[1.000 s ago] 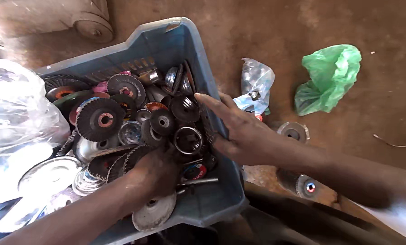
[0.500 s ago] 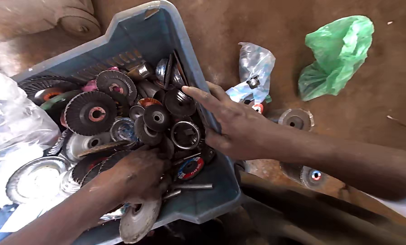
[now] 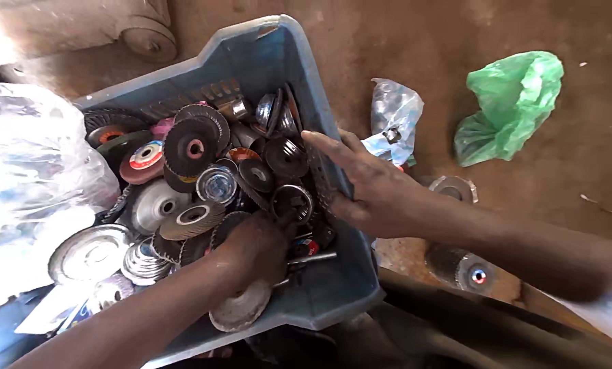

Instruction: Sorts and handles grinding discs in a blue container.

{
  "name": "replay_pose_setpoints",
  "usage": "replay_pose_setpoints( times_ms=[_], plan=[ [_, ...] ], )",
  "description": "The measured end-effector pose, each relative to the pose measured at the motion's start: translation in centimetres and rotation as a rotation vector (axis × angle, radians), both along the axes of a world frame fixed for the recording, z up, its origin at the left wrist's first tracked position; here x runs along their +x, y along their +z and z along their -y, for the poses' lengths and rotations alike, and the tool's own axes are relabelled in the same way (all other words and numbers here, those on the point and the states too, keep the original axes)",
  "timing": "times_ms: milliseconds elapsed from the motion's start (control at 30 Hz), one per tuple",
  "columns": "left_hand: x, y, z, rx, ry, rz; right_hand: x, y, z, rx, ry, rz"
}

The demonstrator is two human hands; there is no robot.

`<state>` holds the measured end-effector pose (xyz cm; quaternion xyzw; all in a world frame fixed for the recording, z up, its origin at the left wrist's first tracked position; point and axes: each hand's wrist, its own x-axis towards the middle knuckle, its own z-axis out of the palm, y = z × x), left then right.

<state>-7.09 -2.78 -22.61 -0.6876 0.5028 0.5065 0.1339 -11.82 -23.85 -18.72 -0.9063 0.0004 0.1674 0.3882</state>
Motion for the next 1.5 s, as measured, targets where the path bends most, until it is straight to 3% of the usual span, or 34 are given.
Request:
replay_pose_setpoints(
  times_ms=[233,433,567,767,867,1033,1100,1200,1300,1400,1500],
  plan=[
    [-0.5,-0.9,2.4,0.179,0.011,0.05,0.1,0.2,-0.1,0.004,-0.007,-0.001],
    [0.3,0.4,0.0,0.12,0.062,0.057,0.0,0.1,0.0,0.0,0.002,-0.004],
    [0.5,1.2,-2.3,-0.09,0.187,0.195,0.0,0.1,0.2,0.019,0.0,-0.012],
    [0.1,1.8,-6.6,-0.562,0.151,0.514,0.2,0.3,0.1,0.024,0.0,-0.04],
    [1.4,3.4,-6.7,-0.602,0.308,0.611,0.2,0.0,0.2,0.029,0.002,-0.03],
    [6.4,6.6,-7.3,-0.249,0.804,0.697,0.2,-0.1,0.1,0.042,-0.006,-0.011],
    [7.1,6.7,-7.8,-0.237,0.874,0.751,0.2,-0.1,0.1,0.036,-0.005,-0.005],
    [5.5,6.1,-6.9,-0.435,0.697,0.841,0.2,0.0,0.1,0.035,-0.006,-0.006],
    [3.2,5.4,-3.5,-0.59,0.51,0.652,0.2,0.0,0.0,0.024,-0.007,-0.016],
    [2.9,3.0,0.6,-0.508,0.209,0.241,0.2,0.1,0.0,0.014,-0.005,-0.012],
    [3.1,-1.4,3.3,-0.406,-0.16,0.153,0.1,0.2,-0.1,-0.019,0.004,0.002]
  ],
)
